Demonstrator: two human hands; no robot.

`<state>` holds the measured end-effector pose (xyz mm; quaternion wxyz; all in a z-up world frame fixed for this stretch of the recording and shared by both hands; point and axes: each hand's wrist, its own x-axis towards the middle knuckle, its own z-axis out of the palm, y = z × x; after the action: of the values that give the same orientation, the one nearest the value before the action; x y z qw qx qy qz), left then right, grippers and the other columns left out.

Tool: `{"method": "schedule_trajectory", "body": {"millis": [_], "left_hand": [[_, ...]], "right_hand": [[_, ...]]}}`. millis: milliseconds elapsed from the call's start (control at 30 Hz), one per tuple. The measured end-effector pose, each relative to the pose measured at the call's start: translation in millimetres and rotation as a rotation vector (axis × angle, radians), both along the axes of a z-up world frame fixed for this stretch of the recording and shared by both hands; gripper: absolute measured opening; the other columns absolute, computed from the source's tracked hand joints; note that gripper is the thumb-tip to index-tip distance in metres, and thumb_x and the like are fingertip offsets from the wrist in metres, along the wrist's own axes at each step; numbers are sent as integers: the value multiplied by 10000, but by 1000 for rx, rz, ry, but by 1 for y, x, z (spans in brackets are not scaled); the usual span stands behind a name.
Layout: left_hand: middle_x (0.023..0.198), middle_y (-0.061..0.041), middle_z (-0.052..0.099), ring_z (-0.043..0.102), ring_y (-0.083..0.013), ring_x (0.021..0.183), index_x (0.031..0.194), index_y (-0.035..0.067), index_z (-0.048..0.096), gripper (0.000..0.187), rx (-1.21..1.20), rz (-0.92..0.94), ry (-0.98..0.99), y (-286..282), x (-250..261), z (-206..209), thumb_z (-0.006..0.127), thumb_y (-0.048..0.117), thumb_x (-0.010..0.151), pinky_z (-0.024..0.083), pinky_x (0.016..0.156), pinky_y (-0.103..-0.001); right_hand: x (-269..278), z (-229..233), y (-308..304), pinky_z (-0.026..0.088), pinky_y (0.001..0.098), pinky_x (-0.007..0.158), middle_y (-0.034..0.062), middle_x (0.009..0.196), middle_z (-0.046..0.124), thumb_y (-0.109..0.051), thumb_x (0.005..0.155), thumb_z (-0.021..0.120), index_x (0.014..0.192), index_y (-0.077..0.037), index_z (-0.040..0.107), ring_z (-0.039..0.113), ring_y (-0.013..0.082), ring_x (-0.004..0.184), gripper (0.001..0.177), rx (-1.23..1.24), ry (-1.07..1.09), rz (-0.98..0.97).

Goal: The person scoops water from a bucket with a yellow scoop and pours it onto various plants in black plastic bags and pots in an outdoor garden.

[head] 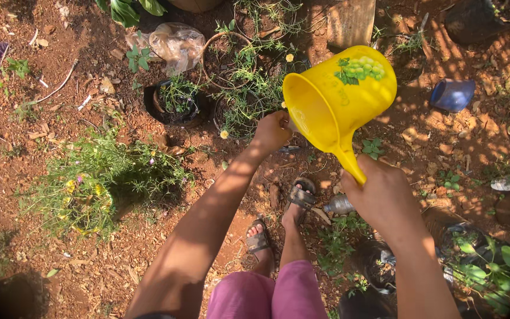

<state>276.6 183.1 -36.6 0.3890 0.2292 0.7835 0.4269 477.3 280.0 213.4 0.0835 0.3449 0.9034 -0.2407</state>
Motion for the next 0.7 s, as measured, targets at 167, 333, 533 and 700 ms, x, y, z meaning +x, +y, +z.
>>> {"method": "schedule_trajectory", "body": {"millis": [167,333,533,700], "left_hand": [[906,-100,762,760,-195,739,1144,14,694,354,105,22,-64,-2,12,-7,711,80,797,609,656,-322],[881,-71,734,716,-146,754,1117,1,691,403,106,20,-41,7,11,10,778,62,728,594,674,-300],[866,-59,745,705,-121,751,1107,-11,702,263,139,59,-184,21,14,38,683,41,850,563,676,-268],[863,-64,737,699,-121,747,1125,-18,685,236,240,4,-279,42,10,43,658,11,892,573,690,-272]], "right_hand": [[16,-3,-4,513,547,656,232,771,681,-231,890,709,934,-19,645,668,452,740,225,54,114,46],[32,-2,2,511,517,627,217,708,656,-232,907,720,863,-3,609,672,426,687,258,74,187,75],[41,0,10,511,505,621,212,722,654,-225,920,719,857,0,602,668,417,678,262,111,206,53],[44,13,23,505,461,600,170,731,663,-248,910,733,990,-51,692,669,341,625,217,-64,201,-105]]}}
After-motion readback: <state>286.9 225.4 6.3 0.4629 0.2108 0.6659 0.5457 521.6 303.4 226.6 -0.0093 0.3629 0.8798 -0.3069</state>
